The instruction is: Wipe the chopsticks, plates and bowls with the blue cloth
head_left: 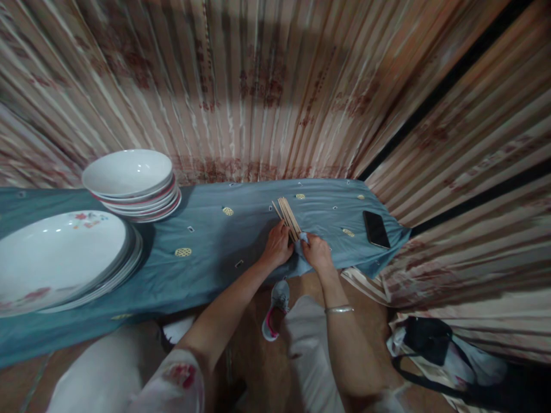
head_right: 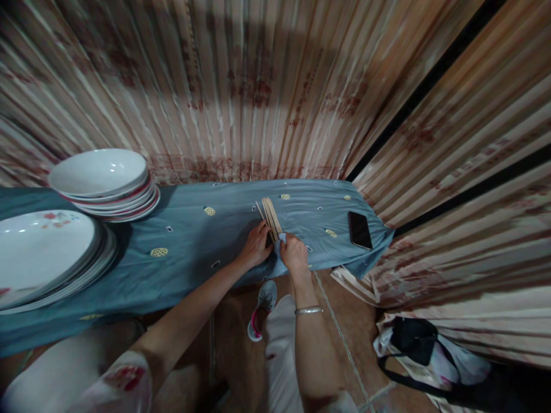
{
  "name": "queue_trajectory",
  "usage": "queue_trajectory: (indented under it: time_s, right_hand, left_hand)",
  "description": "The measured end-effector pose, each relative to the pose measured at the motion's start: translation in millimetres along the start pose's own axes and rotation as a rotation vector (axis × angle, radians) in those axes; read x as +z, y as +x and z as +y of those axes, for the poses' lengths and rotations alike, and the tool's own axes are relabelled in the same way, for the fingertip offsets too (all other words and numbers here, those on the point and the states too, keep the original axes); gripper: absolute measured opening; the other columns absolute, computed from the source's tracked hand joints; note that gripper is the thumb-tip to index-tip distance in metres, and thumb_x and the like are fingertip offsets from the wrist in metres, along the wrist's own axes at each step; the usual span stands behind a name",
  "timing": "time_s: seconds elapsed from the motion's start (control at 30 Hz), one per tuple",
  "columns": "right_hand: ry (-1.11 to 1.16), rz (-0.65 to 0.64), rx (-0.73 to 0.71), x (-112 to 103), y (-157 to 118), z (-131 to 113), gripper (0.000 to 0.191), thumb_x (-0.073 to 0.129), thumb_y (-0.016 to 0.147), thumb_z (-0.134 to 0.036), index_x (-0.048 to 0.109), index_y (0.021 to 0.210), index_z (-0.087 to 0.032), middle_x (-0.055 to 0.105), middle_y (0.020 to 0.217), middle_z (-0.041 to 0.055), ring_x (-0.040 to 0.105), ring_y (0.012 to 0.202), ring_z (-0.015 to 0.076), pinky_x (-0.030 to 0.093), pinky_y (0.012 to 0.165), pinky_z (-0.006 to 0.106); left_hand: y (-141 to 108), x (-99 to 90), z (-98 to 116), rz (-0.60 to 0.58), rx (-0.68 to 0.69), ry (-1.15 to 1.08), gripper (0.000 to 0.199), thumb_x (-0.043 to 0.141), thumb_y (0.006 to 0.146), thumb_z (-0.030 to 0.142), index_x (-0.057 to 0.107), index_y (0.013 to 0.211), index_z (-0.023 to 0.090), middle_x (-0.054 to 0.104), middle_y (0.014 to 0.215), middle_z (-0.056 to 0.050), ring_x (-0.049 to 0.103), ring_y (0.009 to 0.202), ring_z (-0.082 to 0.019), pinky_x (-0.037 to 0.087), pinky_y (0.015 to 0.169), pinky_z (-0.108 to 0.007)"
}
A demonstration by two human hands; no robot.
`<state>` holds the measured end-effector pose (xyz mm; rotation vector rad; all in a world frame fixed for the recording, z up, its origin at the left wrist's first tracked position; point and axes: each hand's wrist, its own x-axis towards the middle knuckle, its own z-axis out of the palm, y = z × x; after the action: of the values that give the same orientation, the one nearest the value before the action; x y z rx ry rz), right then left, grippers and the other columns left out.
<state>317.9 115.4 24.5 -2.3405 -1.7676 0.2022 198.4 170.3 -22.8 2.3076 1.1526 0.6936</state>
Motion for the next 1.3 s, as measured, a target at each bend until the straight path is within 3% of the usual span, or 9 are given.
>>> queue_trajectory:
  time_s: [0.33, 0.67, 0.87, 1.03, 1.3]
  right_hand:
    - [-0.014, 0.03, 0.009, 5, 0, 2, 0.029, 0.048, 0.089, -0.017, 0.065, 0.112, -0.016, 0.072, 0.104, 0.0116, 0.068, 0.095, 0.0199, 0.045, 0.078, 0.022]
    - [0.012, 0.051, -0.016, 6, 2, 3, 0.029, 0.049, 0.088, -0.014, 0.067, 0.11, -0.015, 0.072, 0.103, 0.0128, 0.068, 0.093, 0.0215, 0.045, 0.076, 0.023]
    - [0.01, 0.059, -0.001, 2, 0, 2, 0.027, 0.049, 0.088, -0.015, 0.067, 0.109, -0.015, 0.072, 0.1, 0.0132, 0.069, 0.09, 0.0209, 0.043, 0.072, 0.023]
    - [0.037, 0.093, 0.007, -5, -9, -1, 0.025, 0.049, 0.088, -0.018, 0.067, 0.105, -0.015, 0.073, 0.095, 0.0129, 0.068, 0.085, 0.0203, 0.04, 0.068, 0.023]
    - [0.152, 0.126, -0.081, 1, -22, -28, 0.021, 0.046, 0.091, -0.025, 0.065, 0.092, -0.017, 0.071, 0.081, 0.0093, 0.065, 0.073, 0.0179, 0.033, 0.059, 0.023]
  left_hand:
    - [3, 1.9, -18, 0.019, 0.095, -0.106, 0.051, 0.065, 0.07, 0.015, 0.049, 0.119, 0.015, 0.041, 0.142, -0.02, 0.038, 0.135, -0.03, 0.034, 0.109, -0.049]
    - [16, 6.0, -16, 0.017, 0.114, -0.121, 0.043, 0.068, 0.065, 0.017, 0.051, 0.105, 0.015, 0.048, 0.133, -0.02, 0.043, 0.13, -0.032, 0.033, 0.107, -0.05]
    - [16, 6.0, -15, 0.014, 0.111, -0.137, 0.053, 0.07, 0.063, 0.017, 0.049, 0.112, 0.014, 0.045, 0.136, -0.021, 0.041, 0.131, -0.031, 0.032, 0.109, -0.048]
    - [5, 4.4, -16, 0.032, 0.087, -0.197, 0.068, 0.069, 0.065, 0.018, 0.042, 0.128, 0.012, 0.036, 0.145, -0.022, 0.034, 0.137, -0.032, 0.03, 0.111, -0.049]
    - [-35, -8.5, -34, 0.123, 0.087, -0.247, 0.065, 0.058, 0.071, 0.011, 0.041, 0.133, 0.011, 0.035, 0.147, -0.023, 0.033, 0.138, -0.032, 0.03, 0.112, -0.052]
